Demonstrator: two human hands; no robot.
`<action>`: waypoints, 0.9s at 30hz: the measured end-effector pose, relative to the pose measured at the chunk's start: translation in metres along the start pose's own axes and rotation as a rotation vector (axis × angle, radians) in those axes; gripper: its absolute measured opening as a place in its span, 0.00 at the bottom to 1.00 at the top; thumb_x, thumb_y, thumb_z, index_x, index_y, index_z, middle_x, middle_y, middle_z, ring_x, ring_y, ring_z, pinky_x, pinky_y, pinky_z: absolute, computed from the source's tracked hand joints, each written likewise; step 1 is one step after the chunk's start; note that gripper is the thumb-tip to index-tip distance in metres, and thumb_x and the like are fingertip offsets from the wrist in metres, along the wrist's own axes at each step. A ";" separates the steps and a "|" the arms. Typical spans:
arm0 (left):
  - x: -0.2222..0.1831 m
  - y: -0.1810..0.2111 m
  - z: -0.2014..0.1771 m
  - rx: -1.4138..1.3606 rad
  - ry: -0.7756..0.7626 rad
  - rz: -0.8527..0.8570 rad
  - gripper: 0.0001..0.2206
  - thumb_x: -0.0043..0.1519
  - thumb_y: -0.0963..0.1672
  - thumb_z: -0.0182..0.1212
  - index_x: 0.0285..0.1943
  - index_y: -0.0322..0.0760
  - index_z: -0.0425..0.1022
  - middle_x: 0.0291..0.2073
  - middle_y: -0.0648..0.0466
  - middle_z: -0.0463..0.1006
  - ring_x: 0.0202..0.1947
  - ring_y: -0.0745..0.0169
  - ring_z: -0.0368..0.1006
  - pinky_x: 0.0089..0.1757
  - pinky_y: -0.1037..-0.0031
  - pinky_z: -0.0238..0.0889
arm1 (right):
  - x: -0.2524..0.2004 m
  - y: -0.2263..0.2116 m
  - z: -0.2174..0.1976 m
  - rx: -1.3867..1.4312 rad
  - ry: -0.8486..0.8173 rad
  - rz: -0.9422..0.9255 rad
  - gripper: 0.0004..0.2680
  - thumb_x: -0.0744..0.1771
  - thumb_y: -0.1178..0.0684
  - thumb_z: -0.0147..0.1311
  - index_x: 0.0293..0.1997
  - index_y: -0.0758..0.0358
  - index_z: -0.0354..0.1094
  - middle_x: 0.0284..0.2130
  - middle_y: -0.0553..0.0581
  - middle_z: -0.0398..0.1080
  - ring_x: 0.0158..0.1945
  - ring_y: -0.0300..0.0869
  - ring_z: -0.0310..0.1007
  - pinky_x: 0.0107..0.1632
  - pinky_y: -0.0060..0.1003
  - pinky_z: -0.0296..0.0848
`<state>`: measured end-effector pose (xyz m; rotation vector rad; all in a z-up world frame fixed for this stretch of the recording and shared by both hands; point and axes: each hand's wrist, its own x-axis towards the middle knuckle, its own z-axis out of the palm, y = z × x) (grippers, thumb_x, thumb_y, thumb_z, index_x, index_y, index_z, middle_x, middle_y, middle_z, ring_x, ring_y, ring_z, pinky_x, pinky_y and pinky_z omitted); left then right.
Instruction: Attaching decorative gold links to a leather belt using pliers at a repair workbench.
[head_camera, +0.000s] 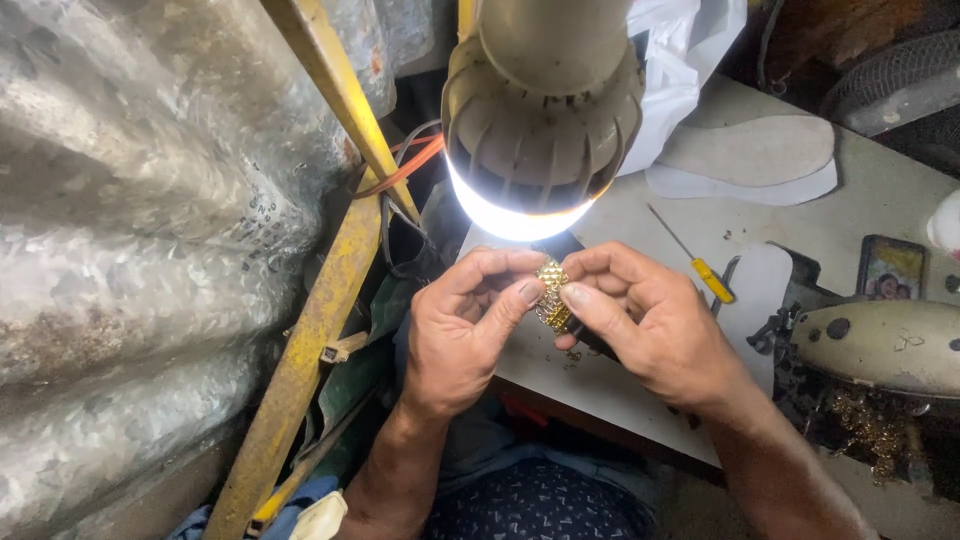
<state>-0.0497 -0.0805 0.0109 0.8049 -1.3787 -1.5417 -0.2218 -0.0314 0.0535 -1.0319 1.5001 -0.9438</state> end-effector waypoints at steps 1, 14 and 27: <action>0.000 0.000 0.000 0.000 0.002 -0.003 0.08 0.64 0.40 0.64 0.51 0.33 0.79 0.43 0.52 0.81 0.42 0.69 0.77 0.44 0.83 0.73 | 0.000 0.000 0.000 0.000 -0.002 0.003 0.09 0.67 0.54 0.53 0.47 0.67 0.72 0.38 0.57 0.79 0.35 0.39 0.79 0.37 0.35 0.91; -0.007 -0.002 -0.001 -0.088 0.056 -0.015 0.10 0.63 0.38 0.65 0.52 0.31 0.77 0.42 0.51 0.81 0.42 0.68 0.78 0.47 0.81 0.74 | -0.003 0.005 0.000 -0.120 -0.025 0.006 0.09 0.63 0.59 0.62 0.47 0.62 0.76 0.38 0.50 0.81 0.42 0.33 0.78 0.48 0.27 0.77; -0.010 -0.006 0.004 -0.172 0.083 0.004 0.12 0.64 0.38 0.64 0.54 0.33 0.70 0.36 0.51 0.78 0.38 0.67 0.75 0.45 0.80 0.74 | -0.006 0.006 0.001 -0.102 -0.042 0.082 0.06 0.66 0.54 0.57 0.43 0.62 0.75 0.24 0.51 0.73 0.25 0.35 0.71 0.31 0.29 0.75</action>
